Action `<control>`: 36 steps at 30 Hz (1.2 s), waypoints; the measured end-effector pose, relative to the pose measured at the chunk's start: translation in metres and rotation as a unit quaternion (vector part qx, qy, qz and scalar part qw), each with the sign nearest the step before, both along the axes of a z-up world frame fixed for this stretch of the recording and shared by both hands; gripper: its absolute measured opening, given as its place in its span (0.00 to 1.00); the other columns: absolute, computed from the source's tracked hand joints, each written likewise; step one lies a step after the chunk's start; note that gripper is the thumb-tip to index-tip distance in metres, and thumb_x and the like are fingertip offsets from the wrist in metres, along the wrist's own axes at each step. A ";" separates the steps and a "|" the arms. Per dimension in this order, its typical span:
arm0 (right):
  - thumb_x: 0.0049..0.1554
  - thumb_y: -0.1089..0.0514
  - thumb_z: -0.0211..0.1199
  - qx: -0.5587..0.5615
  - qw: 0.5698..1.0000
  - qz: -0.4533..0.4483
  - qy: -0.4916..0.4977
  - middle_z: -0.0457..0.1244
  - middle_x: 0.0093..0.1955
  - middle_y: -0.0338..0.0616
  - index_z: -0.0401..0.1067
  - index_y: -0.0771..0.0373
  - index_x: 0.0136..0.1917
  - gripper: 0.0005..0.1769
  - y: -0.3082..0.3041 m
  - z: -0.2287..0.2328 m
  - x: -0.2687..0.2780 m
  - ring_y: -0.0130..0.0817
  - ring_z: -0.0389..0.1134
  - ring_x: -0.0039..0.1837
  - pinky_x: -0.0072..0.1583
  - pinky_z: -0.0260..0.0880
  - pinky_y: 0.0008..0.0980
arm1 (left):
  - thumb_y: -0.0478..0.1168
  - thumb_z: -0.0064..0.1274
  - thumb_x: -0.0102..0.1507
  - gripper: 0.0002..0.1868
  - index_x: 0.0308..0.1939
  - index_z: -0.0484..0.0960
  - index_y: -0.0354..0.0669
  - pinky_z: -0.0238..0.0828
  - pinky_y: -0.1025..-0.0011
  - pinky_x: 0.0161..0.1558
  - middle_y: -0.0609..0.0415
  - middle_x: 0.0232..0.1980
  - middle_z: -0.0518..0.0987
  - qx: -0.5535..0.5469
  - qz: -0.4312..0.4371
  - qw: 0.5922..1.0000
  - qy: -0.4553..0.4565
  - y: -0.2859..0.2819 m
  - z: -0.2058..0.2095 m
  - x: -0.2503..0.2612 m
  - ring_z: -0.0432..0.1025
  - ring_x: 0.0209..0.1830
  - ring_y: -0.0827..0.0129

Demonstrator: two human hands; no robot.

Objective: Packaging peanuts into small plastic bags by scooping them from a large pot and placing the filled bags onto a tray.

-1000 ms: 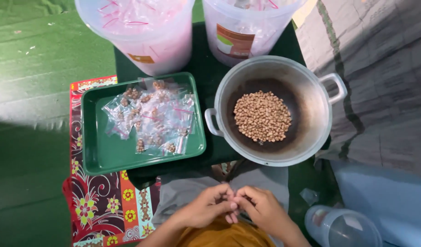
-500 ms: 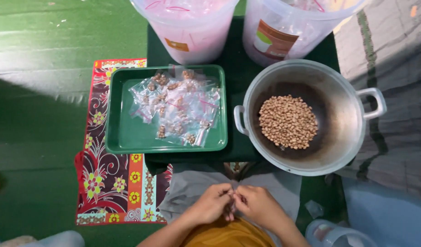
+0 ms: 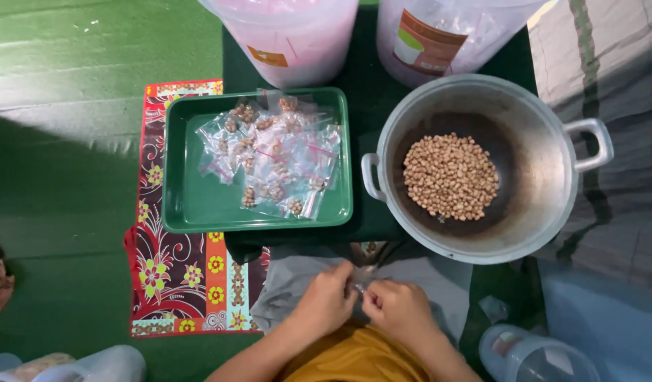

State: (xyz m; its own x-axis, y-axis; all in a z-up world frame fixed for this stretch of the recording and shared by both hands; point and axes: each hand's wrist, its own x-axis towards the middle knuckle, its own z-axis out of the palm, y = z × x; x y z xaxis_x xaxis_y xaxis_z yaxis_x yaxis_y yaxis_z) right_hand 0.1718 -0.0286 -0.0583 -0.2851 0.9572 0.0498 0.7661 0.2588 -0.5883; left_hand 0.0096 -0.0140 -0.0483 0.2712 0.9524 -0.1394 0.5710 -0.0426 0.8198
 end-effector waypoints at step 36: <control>0.58 0.68 0.58 0.024 0.973 -0.219 0.071 0.65 0.38 0.47 0.73 0.73 0.51 0.09 0.107 0.141 0.087 0.28 0.64 0.35 0.38 0.64 0.22 | 0.34 0.49 0.54 0.08 0.36 0.73 0.41 0.64 0.64 0.41 0.50 0.42 0.70 0.394 -0.097 0.862 0.303 0.199 -0.003 -0.061 0.63 0.43 0.56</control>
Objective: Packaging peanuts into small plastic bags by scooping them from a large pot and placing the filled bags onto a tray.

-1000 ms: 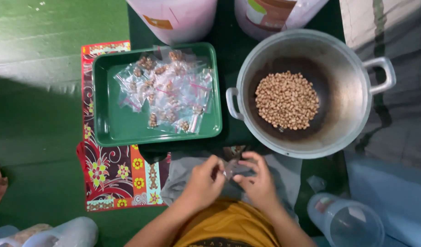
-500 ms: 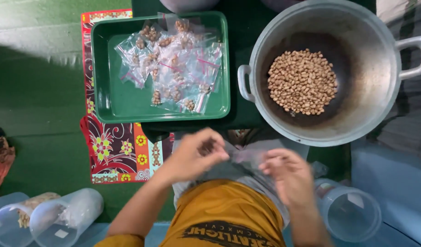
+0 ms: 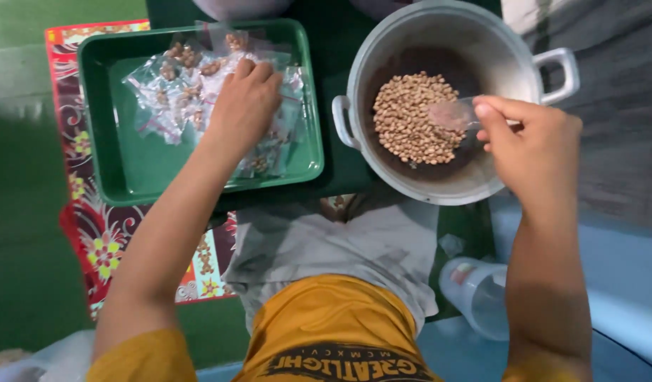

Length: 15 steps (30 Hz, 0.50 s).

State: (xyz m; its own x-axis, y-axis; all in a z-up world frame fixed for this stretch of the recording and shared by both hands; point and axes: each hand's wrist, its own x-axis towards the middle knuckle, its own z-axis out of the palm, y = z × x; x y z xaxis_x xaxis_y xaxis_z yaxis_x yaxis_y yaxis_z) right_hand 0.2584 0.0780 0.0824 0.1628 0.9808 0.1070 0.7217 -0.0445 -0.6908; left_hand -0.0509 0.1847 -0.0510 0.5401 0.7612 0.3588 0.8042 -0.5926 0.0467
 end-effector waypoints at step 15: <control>0.60 0.73 0.56 0.168 0.940 0.061 0.290 0.63 0.43 0.44 0.68 0.70 0.50 0.05 0.073 0.005 -0.027 0.25 0.63 0.43 0.51 0.68 0.18 | 0.32 0.53 0.55 0.03 0.29 0.76 0.34 0.63 0.66 0.31 0.49 0.26 0.74 -0.135 0.097 0.946 -0.278 -0.022 0.063 -0.046 0.66 0.25 0.58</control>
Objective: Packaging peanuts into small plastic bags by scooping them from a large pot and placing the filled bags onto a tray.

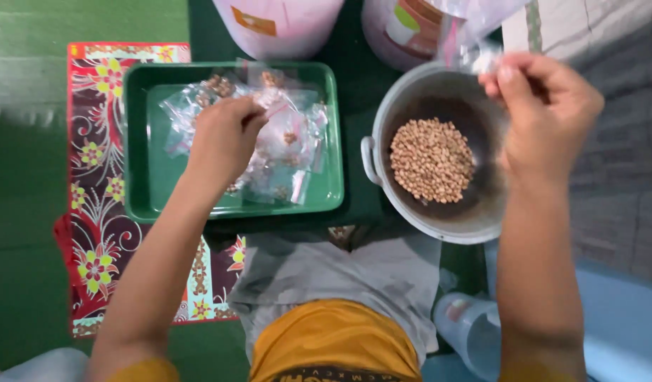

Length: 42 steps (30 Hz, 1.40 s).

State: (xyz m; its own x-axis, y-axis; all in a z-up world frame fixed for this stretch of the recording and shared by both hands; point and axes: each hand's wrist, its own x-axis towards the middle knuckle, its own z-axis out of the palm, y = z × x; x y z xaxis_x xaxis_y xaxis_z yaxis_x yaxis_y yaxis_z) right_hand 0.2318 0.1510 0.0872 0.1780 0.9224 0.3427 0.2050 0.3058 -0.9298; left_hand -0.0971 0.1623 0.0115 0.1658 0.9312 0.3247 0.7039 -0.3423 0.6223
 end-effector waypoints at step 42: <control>0.39 0.65 0.60 -0.019 0.939 0.077 -0.336 0.58 0.24 0.39 0.66 0.61 0.28 0.04 -0.152 -0.100 -0.094 0.36 0.55 0.25 0.30 0.56 0.32 | 0.33 0.44 0.55 0.02 0.29 0.69 0.39 0.63 0.66 0.26 0.49 0.26 0.72 -0.148 0.001 0.972 -0.180 -0.162 -0.016 0.090 0.65 0.22 0.59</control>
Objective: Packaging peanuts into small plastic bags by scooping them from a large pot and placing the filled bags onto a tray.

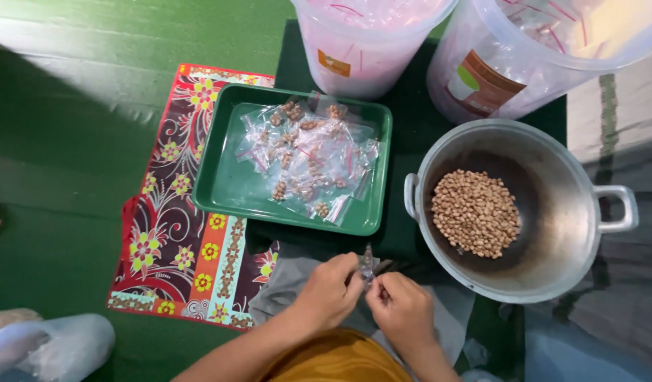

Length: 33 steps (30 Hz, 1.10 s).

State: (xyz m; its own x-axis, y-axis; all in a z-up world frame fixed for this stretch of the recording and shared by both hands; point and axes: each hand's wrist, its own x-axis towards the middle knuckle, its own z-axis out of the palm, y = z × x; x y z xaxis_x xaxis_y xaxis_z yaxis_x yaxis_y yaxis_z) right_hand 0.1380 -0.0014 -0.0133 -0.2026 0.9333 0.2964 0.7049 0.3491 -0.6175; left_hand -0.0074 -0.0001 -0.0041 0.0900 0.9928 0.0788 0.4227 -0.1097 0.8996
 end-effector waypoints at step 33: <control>0.61 0.63 0.51 -0.046 0.843 -0.178 0.506 0.63 0.47 0.49 0.65 0.70 0.55 0.10 -0.006 0.023 0.100 0.31 0.67 0.43 0.47 0.73 0.20 | 0.35 0.51 0.56 0.14 0.45 0.72 0.38 0.63 0.64 0.46 0.47 0.46 0.73 0.127 0.015 0.951 0.282 0.080 -0.010 -0.083 0.67 0.46 0.54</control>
